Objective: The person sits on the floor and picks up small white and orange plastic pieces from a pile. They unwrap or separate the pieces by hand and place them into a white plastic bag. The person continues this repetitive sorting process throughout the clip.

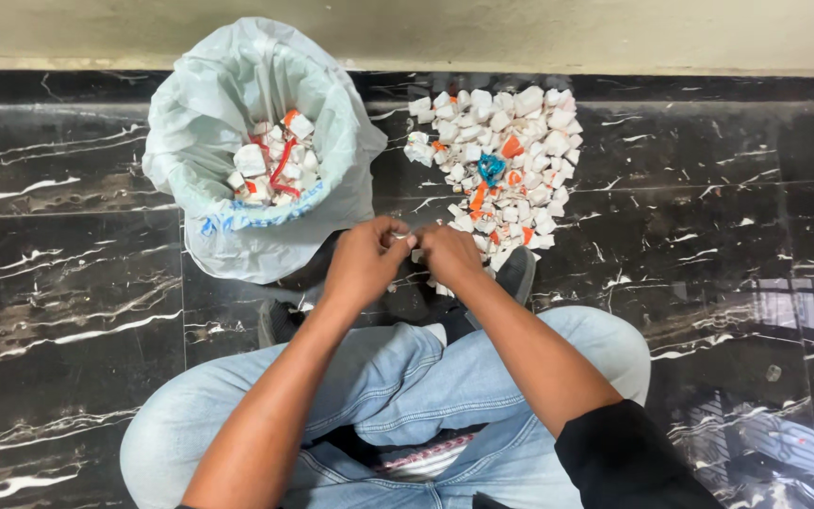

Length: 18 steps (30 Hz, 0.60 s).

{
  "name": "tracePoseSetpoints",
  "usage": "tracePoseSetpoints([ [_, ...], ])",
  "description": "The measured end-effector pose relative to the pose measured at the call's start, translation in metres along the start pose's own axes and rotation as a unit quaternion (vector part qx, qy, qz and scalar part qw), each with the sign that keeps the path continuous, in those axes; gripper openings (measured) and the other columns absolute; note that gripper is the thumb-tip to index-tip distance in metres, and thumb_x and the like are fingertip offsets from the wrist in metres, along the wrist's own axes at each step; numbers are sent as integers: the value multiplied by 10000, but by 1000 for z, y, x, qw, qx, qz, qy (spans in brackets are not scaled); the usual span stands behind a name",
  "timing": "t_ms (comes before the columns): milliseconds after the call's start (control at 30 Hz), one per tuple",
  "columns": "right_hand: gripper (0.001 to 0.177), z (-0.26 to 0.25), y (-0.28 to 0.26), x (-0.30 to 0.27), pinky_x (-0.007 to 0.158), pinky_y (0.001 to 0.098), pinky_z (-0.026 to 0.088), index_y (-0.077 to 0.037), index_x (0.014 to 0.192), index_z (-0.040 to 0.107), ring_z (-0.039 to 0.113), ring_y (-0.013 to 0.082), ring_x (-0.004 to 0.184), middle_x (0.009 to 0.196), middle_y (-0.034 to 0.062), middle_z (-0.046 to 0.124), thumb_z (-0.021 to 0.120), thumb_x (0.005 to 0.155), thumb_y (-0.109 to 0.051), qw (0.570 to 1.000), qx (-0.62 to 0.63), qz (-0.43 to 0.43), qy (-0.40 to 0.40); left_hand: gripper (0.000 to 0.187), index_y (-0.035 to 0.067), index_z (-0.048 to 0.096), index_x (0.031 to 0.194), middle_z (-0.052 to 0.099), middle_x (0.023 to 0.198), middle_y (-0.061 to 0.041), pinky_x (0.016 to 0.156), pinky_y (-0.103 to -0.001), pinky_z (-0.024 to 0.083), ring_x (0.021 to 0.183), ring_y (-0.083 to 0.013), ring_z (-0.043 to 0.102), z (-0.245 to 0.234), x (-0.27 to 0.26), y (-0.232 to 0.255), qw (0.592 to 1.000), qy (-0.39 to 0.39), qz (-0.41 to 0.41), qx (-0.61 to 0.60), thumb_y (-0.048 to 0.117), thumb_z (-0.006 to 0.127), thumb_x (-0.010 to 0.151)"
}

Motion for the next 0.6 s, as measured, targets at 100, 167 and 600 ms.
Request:
tracePoseSetpoints([
  [100,119,20,1,2,742,478,556,-87,889,746,702,352,939,978,137,719,639,837,-91,1000,-25,-16,-5,293,47,754,1051,752,871,-188,729,-436,552,826,-345,734,4,7,-14,998,-5,-31,50,269,747,860],
  [167,135,28,-1,2,775,476,555,-87,886,751,699,351,932,1002,135,711,623,888,-132,1000,-16,10,-21,309,43,742,1052,752,881,-197,747,-452,554,847,-363,731,4,13,-18,997,-4,-39,65,283,748,857],
  [600,139,-70,-27,13,620,295,556,2,1007,738,684,164,702,843,126,749,778,896,-72,883,450,126,-35,299,19,679,1211,765,1060,-181,852,-395,560,987,-309,733,5,15,-21,999,46,14,-19,66,622,921],
])
Point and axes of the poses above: each hand's wrist, its own x-axis towards the middle knuckle, its own z-axis out of the palm, y = z × x, the point moved 1 cm from there along x, towards the middle knuckle
